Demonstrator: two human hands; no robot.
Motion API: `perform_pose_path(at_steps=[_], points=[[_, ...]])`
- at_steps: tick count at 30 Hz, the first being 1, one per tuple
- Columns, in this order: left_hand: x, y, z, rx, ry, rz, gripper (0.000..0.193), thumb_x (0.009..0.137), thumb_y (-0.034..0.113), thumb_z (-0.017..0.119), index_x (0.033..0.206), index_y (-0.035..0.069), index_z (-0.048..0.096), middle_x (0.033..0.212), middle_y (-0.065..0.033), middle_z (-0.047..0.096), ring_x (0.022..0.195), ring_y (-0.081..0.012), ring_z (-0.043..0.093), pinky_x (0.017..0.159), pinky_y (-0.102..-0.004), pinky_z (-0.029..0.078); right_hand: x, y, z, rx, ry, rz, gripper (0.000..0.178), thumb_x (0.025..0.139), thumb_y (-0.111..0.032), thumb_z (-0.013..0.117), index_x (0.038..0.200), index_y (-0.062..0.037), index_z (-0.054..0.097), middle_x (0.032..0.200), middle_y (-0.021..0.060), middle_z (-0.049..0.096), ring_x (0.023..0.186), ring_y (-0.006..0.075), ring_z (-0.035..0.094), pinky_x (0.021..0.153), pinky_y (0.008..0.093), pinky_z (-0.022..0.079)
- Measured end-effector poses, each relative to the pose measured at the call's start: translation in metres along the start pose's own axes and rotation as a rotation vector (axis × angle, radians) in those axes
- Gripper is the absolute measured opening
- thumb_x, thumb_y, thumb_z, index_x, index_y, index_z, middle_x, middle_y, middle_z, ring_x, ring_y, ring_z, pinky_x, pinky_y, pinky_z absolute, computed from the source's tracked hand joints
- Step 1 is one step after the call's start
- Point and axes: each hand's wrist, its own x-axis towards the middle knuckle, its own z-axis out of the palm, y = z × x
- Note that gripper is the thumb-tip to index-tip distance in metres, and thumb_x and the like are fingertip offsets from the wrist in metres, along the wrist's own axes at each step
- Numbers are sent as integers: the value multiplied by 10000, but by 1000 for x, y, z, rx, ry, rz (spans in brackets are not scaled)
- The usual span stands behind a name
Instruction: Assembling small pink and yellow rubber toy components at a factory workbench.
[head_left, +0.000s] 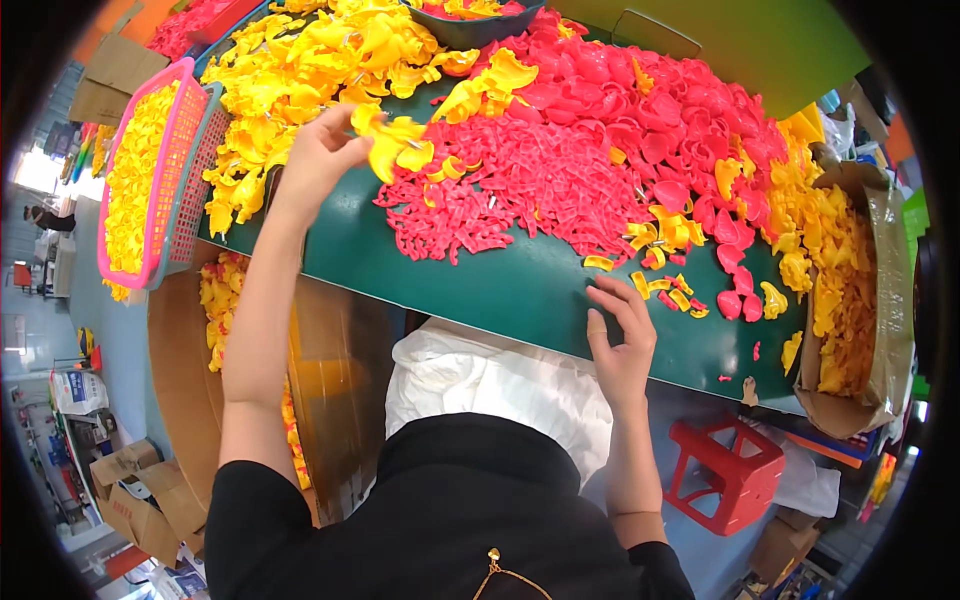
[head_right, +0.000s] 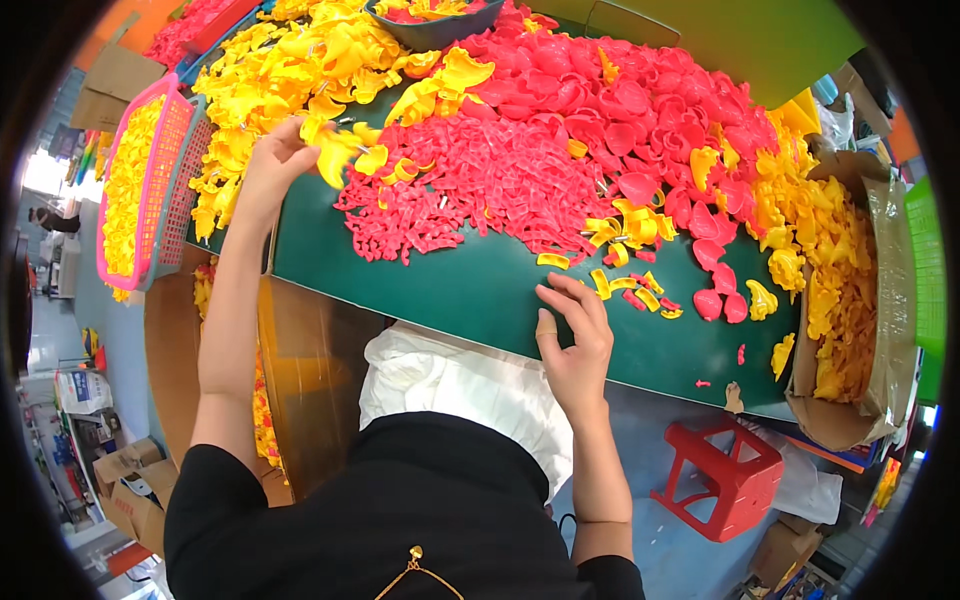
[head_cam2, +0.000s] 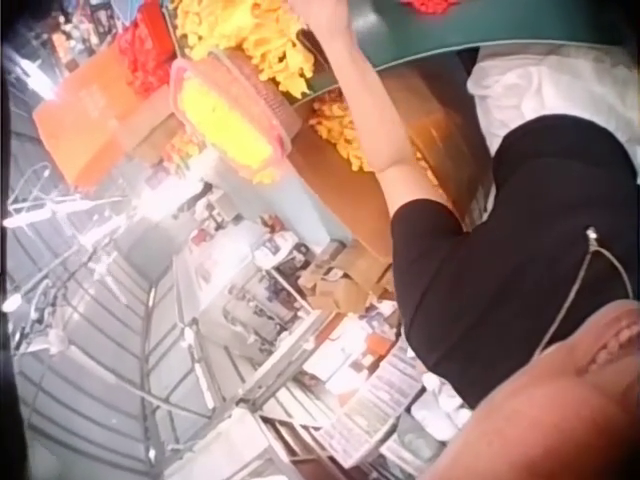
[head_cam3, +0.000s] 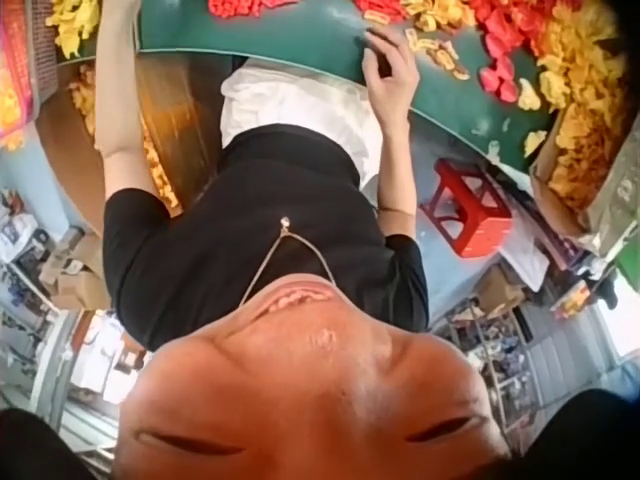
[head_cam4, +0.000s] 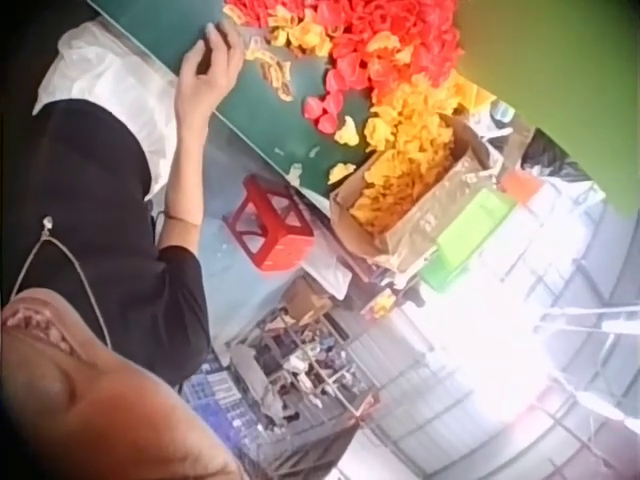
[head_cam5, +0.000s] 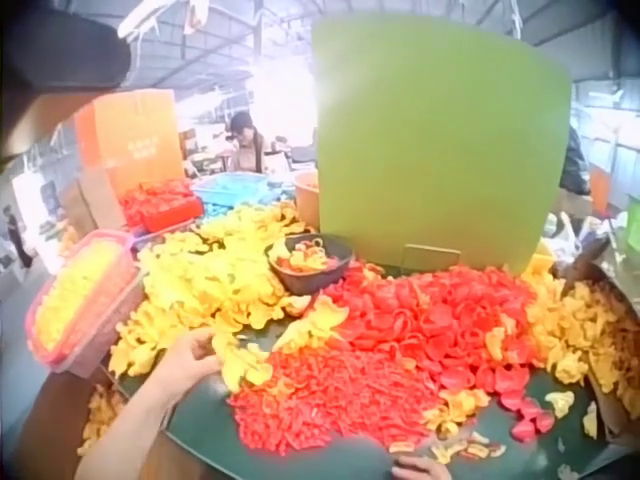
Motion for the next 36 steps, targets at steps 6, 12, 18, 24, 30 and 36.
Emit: perform_pose_path(at_steps=[6, 12, 18, 24, 30, 36], points=[[-51, 8, 76, -692, -284, -84, 412, 872, 119, 635, 1254, -7, 545, 1172, -94, 636, 1033, -162, 635, 905, -303, 511, 6, 0, 0, 2, -44, -12, 230, 819, 37, 634, 1044, 3, 672, 1116, 117, 644, 1020, 221, 626, 870, 285, 474], [-111, 9, 161, 149, -236, 135, 347, 677, 104, 816, 975, 49, 646, 1033, -64, 626, 871, -190, 566, 786, -306, 459, 1, 8, -20, -161, 156, 42, 186, 849, 11, 631, 1019, -34, 691, 984, 74, 643, 842, 156, 590, 702, 242, 444], [-112, -3, 173, 448, -192, 501, 328, 620, 140, 818, 831, 82, 573, 1047, -62, 550, 1042, -291, 478, 877, -412, 412, 24, 9, -35, -304, 119, -23, 170, 830, -52, 669, 998, -60, 698, 959, 79, 615, 922, 243, 534, 815, 317, 421], [-117, -9, 177, 658, -258, 744, 297, 620, 115, 778, 862, 94, 605, 1013, -27, 576, 1096, -276, 489, 996, -486, 389, 48, 10, -27, -440, 78, -119, 192, 796, -83, 712, 988, -88, 715, 972, 52, 578, 1001, 252, 484, 864, 352, 408], [-115, -7, 182, 615, -271, 727, 305, 624, 102, 773, 901, 90, 645, 916, -32, 567, 1000, -256, 530, 962, -464, 416, 60, 18, -33, -518, -56, -187, 141, 754, -87, 740, 891, -116, 725, 992, 30, 559, 1045, 293, 451, 889, 375, 409], [-120, 5, 191, 581, -186, 655, 260, 647, 90, 765, 875, 52, 645, 898, -37, 559, 953, -253, 542, 871, -429, 458, 65, 13, -35, -527, 9, -259, 109, 739, -71, 750, 834, -73, 697, 975, 41, 613, 1016, 280, 506, 869, 369, 427]])
